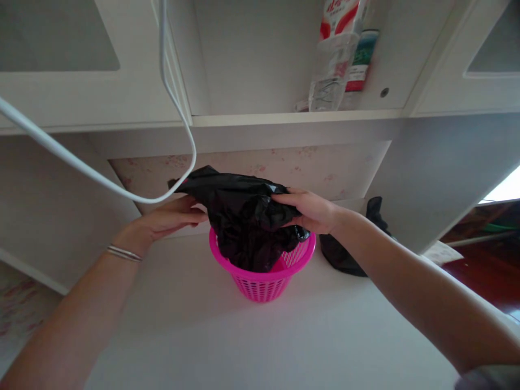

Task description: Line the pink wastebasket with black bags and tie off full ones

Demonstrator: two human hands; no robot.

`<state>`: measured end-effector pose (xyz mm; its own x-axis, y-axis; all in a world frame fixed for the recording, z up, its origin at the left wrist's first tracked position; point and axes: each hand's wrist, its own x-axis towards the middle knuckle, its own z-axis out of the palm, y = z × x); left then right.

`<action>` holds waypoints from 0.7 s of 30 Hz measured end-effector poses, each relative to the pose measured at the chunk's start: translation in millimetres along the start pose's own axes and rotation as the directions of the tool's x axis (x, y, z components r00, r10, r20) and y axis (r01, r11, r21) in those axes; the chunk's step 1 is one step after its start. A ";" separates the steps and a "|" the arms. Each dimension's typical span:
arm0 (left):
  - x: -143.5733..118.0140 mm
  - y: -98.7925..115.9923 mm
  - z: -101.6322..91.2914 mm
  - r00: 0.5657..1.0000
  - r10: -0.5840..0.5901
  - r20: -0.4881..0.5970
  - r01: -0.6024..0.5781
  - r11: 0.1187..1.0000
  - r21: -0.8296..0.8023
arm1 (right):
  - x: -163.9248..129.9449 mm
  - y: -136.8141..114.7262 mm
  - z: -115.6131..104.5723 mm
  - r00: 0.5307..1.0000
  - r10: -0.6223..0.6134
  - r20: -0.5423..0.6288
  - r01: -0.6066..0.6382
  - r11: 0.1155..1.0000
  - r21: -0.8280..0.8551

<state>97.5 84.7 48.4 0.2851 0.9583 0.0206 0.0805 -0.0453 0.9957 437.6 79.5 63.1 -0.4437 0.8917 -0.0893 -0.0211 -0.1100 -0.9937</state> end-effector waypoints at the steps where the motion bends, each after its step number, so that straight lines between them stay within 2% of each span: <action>1: -7.3 -2.8 -7.7 1.000 -0.004 -0.007 0.004 1.000 -0.030 | 4.7 3.0 3.4 0.999 0.016 0.039 -0.016 1.000 0.000; 3: -18.9 -11.2 -18.5 0.999 -0.019 -0.041 0.016 0.997 -0.080 | 15.4 11.6 9.4 0.993 0.068 0.101 -0.064 0.997 -0.049; 5: -25.3 -19.8 -23.3 0.993 -0.058 -0.100 0.045 0.991 -0.126 | 24.9 21.7 12.7 0.985 0.122 0.124 -0.094 0.972 -0.215; 7: -27.2 -25.0 -23.9 0.978 -0.128 -0.167 0.095 0.977 -0.192 | 29.2 29.1 12.6 0.981 0.154 0.120 -0.091 0.905 -0.416; 9: -25.9 -25.3 -22.7 0.960 -0.181 -0.212 0.119 0.954 -0.276 | 25.7 29.8 9.3 0.982 0.153 0.114 -0.065 0.828 -0.556; 12: -20.7 -19.0 -19.0 0.950 -0.184 -0.251 0.085 0.929 -0.360 | 6.9 16.8 -0.6 0.989 0.121 0.086 -0.037 0.764 -0.644; 15: -13.7 -11.9 -8.8 0.939 -0.209 -0.273 0.085 0.910 -0.406 | -19.6 -4.7 -14.1 0.996 0.072 0.053 -0.008 0.664 -0.747; 17: -9.5 -9.3 2.9 0.933 -0.238 -0.270 0.110 0.902 -0.417 | -35.1 -17.0 -23.6 0.996 0.053 0.075 0.030 0.587 -0.809; 21: -8.9 -7.9 29.6 0.916 -0.272 -0.294 0.126 0.892 -0.435 | -49.5 -23.4 -38.5 0.994 0.074 0.085 0.048 0.398 -0.916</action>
<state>122.6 68.2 37.7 -0.0414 0.9733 -0.2259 -0.3075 0.2027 0.9297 494.6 54.8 88.2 -0.5182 0.8409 -0.1561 0.7908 0.4016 -0.4619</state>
